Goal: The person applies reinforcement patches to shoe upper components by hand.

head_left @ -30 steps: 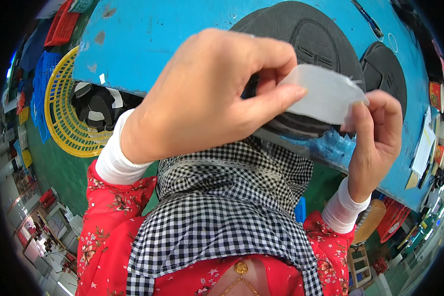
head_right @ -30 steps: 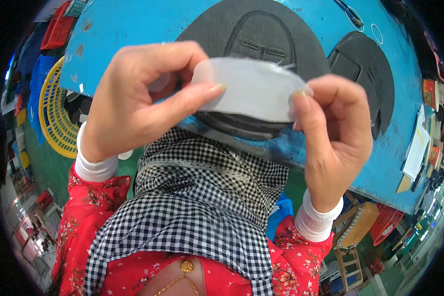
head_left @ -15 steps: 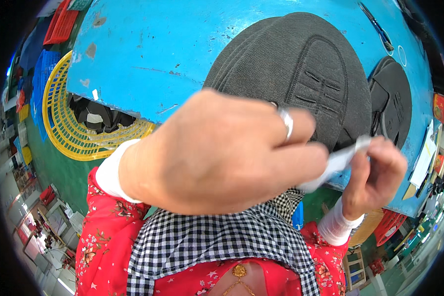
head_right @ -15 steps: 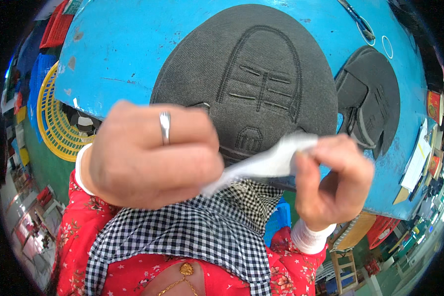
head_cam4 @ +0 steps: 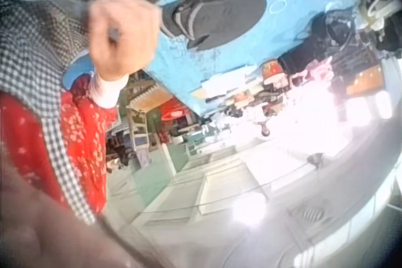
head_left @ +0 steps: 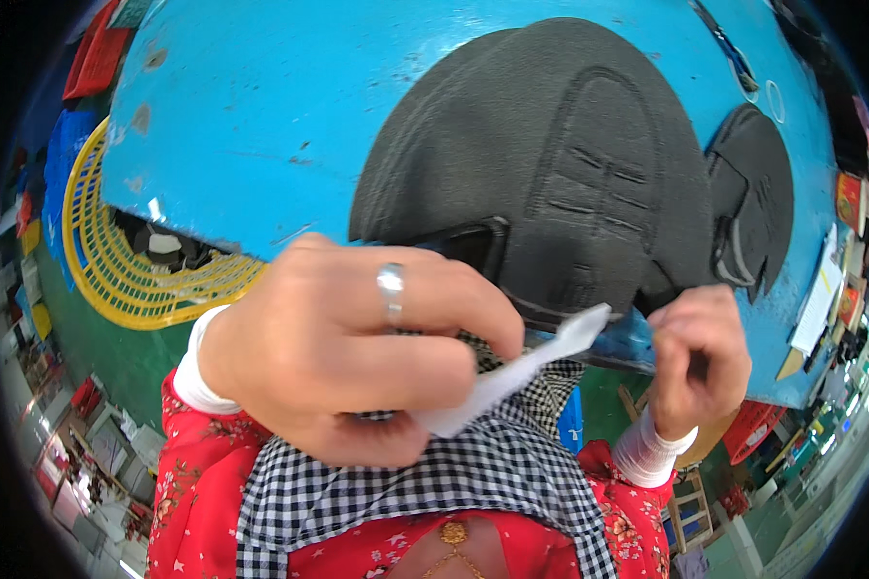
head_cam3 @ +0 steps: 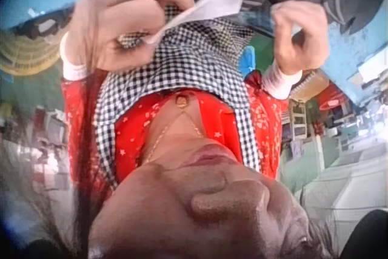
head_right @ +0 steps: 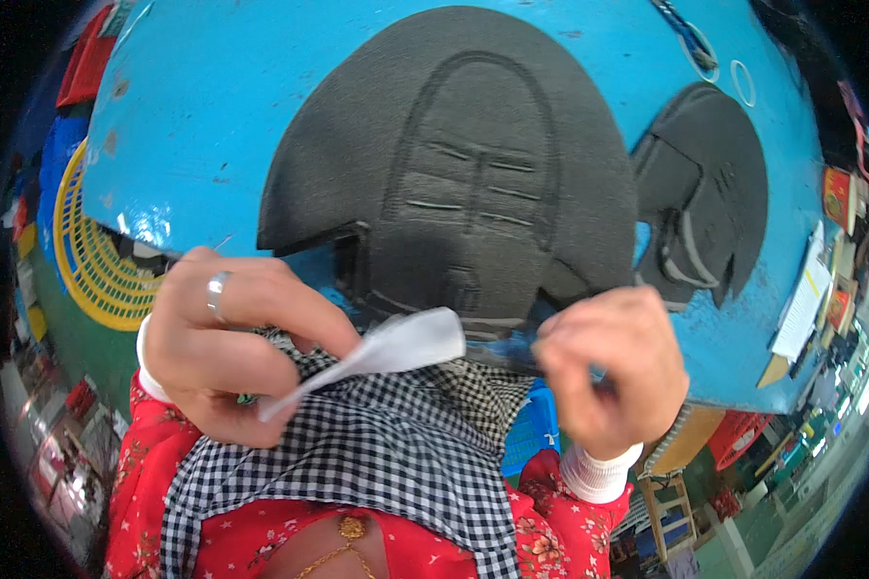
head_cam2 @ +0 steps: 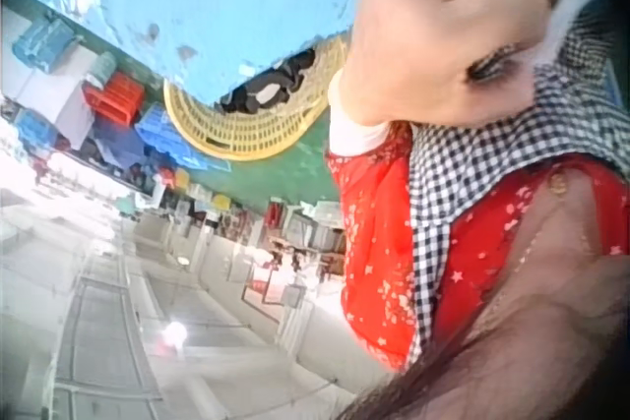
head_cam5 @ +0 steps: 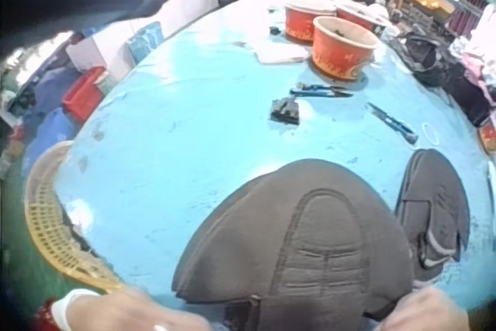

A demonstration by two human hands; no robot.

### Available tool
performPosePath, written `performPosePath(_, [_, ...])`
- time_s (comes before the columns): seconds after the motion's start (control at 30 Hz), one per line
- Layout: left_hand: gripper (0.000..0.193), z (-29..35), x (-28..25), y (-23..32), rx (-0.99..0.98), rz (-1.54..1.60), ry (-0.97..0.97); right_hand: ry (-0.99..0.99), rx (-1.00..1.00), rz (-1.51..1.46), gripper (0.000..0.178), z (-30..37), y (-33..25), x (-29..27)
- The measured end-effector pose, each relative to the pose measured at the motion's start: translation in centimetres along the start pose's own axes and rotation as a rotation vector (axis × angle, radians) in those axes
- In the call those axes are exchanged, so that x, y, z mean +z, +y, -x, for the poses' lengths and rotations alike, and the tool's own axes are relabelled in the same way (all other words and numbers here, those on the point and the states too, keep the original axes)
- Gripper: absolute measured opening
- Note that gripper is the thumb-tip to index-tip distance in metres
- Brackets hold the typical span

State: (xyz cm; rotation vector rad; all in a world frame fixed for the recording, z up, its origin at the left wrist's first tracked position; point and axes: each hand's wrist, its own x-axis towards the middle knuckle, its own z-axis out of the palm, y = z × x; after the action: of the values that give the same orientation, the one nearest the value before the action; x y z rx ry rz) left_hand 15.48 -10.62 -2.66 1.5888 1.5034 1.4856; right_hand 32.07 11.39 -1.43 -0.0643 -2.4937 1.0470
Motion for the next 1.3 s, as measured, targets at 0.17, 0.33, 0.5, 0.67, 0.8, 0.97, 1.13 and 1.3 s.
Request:
performPosePath(0.17, [0.016, 0.3, -0.5, -0.1, 0.017, -0.16, 0.004, 0.204, 0.313, 0.045, 0.01, 0.6, 1.4, -0.8])
performPosePath(0.33, [0.026, -0.4, 1.5, -0.1, 0.095, -0.474, 0.039, 0.119, 0.362, 0.196, 0.023, -0.7, 1.9, -1.3])
performPosePath(0.5, [0.021, -0.5, 2.8, 0.5, 0.018, -0.673, 0.027, 0.043, 0.299, 0.326, 0.032, -1.2, 1.3, -0.9])
performPosePath(0.67, [0.014, 0.4, 4.1, 0.3, 0.026, -0.795, 0.029, 0.188, 0.204, 0.109, 0.011, 0.4, 1.1, -0.5])
performPosePath(0.8, [0.009, 1.5, 3.9, 1.1, 0.06, -0.86, -0.016, -0.006, -0.002, -0.077, 0.021, 0.6, 0.3, -1.0])
performPosePath(0.97, [0.009, 3.5, 5.5, 0.4, 0.059, -0.744, -0.041, -0.158, -0.151, -0.085, 0.012, 1.3, -0.1, -2.0])
performPosePath(1.13, [0.008, 2.7, 4.6, 0.7, 0.038, -0.657, -0.101, -0.208, -0.239, -0.1, 0.013, 1.4, 0.2, -2.4])
performPosePath(1.3, [0.007, 2.2, 5.0, 1.0, -0.034, -0.705, -0.126, -0.243, -0.261, -0.116, 0.012, 1.0, 0.8, -2.8])
